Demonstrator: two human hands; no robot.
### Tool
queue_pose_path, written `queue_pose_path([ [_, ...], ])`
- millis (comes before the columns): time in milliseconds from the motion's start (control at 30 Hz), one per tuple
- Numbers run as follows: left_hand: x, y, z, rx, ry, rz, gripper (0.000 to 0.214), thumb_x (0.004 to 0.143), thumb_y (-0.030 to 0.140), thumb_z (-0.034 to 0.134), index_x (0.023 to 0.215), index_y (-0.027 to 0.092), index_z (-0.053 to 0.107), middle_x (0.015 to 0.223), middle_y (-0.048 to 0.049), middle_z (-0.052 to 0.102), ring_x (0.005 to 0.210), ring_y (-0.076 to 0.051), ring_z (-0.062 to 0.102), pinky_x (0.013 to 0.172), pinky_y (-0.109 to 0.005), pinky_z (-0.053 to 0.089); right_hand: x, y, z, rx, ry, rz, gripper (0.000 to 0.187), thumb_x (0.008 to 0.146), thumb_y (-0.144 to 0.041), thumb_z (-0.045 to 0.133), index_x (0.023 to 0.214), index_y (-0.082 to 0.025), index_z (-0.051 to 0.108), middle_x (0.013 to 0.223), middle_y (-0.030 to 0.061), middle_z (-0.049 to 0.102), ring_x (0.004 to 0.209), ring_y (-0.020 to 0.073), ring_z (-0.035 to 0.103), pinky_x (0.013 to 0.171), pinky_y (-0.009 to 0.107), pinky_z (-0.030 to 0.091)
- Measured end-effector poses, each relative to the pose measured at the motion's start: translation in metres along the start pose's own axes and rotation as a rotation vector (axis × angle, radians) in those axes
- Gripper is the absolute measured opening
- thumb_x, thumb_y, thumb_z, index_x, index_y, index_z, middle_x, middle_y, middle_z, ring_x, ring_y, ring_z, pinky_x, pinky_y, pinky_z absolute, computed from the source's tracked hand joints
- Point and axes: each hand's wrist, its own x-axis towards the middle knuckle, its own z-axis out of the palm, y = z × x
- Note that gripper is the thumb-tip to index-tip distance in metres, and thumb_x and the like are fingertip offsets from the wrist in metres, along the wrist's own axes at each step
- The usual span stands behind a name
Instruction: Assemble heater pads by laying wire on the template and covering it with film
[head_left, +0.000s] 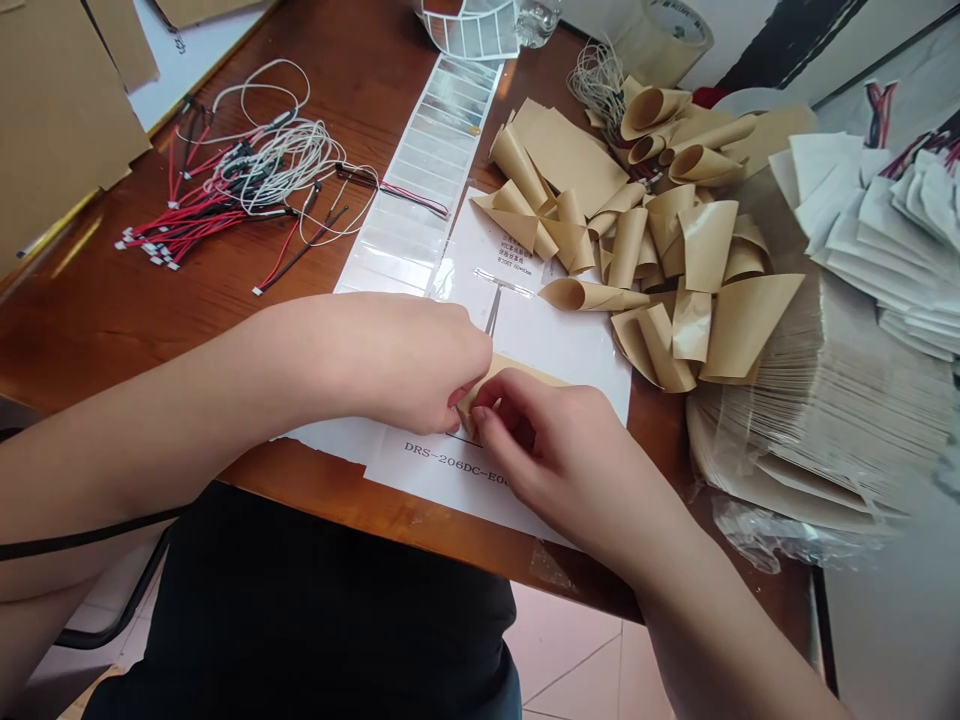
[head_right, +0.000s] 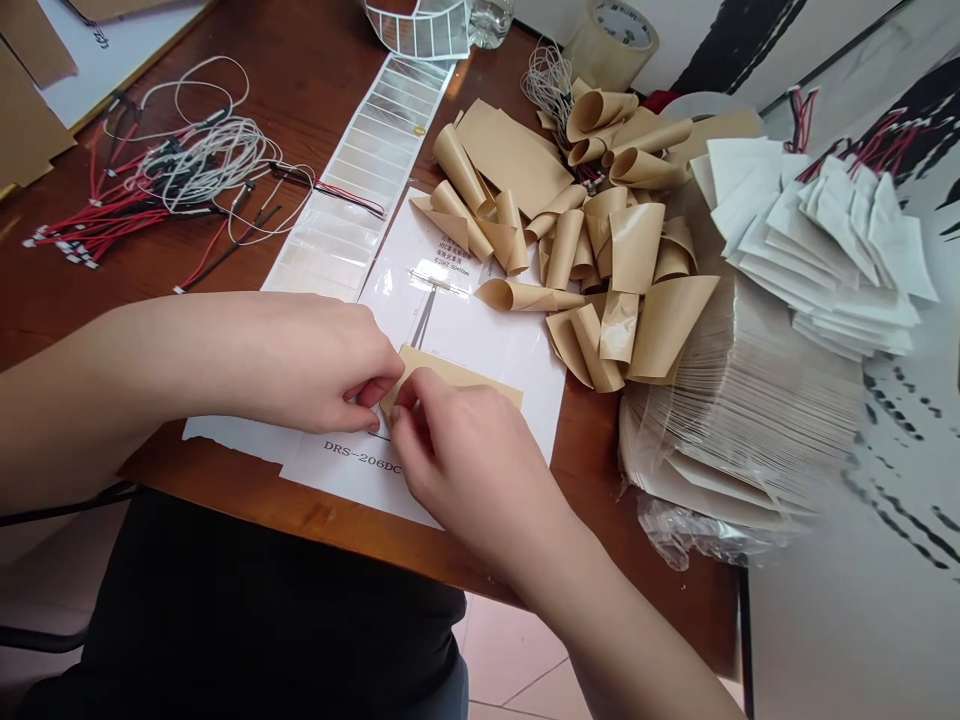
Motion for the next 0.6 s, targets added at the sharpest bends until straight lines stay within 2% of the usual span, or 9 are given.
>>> queue_pose_path([
  [167, -0.0005, 0.0005, -0.001, -0.027, -0.019, -0.018, 0.03, 0.082, 0.038, 0.056, 0.094, 0.023, 0.08, 0.08, -0.0087, 0.07, 0.058, -0.019, 0.057, 0.058, -0.033, 0.038, -0.0027, -0.0019, -0.001, 0.001, -0.039, -0.021, 0.01, 0.093, -0.028, 0.058, 0.084, -0.023, 0.06, 0.066, -0.0031, 0.064, 0.059, 0.0147, 0.055, 0.056, 0.027, 0.032],
  [300, 0.0, 0.0007, -0.0016, -0.027, -0.031, -0.035, 0.028, 0.079, 0.038, 0.06, 0.093, 0.024, 0.08, 0.08, -0.0084, 0.07, 0.059, -0.019, 0.057, 0.059, -0.033, 0.039, -0.0028, -0.0022, 0.0014, -0.013, -0.037, -0.027, 0.012, 0.091, -0.029, 0.063, 0.082, -0.022, 0.059, 0.068, -0.0019, 0.066, 0.06, 0.0152, 0.056, 0.056, 0.027, 0.031],
  [467, 0.0013, -0.0007, -0.0002, -0.018, -0.029, -0.026, 0.025, 0.079, 0.035, 0.057, 0.086, 0.023, 0.079, 0.08, -0.008, 0.07, 0.057, -0.016, 0.055, 0.059, -0.032, 0.038, -0.0025, -0.0004, 0.0037, -0.007, -0.08, -0.012, 0.014, 0.096, -0.026, 0.055, 0.084, -0.022, 0.062, 0.069, -0.0015, 0.067, 0.061, 0.015, 0.057, 0.057, 0.027, 0.031],
  [600, 0.0019, -0.0021, 0.001, -0.013, 0.001, 0.003, 0.021, 0.077, 0.036, 0.059, 0.081, 0.024, 0.076, 0.077, -0.0066, 0.068, 0.053, -0.014, 0.05, 0.056, -0.031, 0.034, -0.0008, -0.0005, 0.0022, -0.015, -0.052, -0.019, 0.017, 0.095, -0.021, 0.05, 0.079, -0.023, 0.056, 0.065, -0.0023, 0.062, 0.058, 0.0139, 0.052, 0.056, 0.027, 0.03],
])
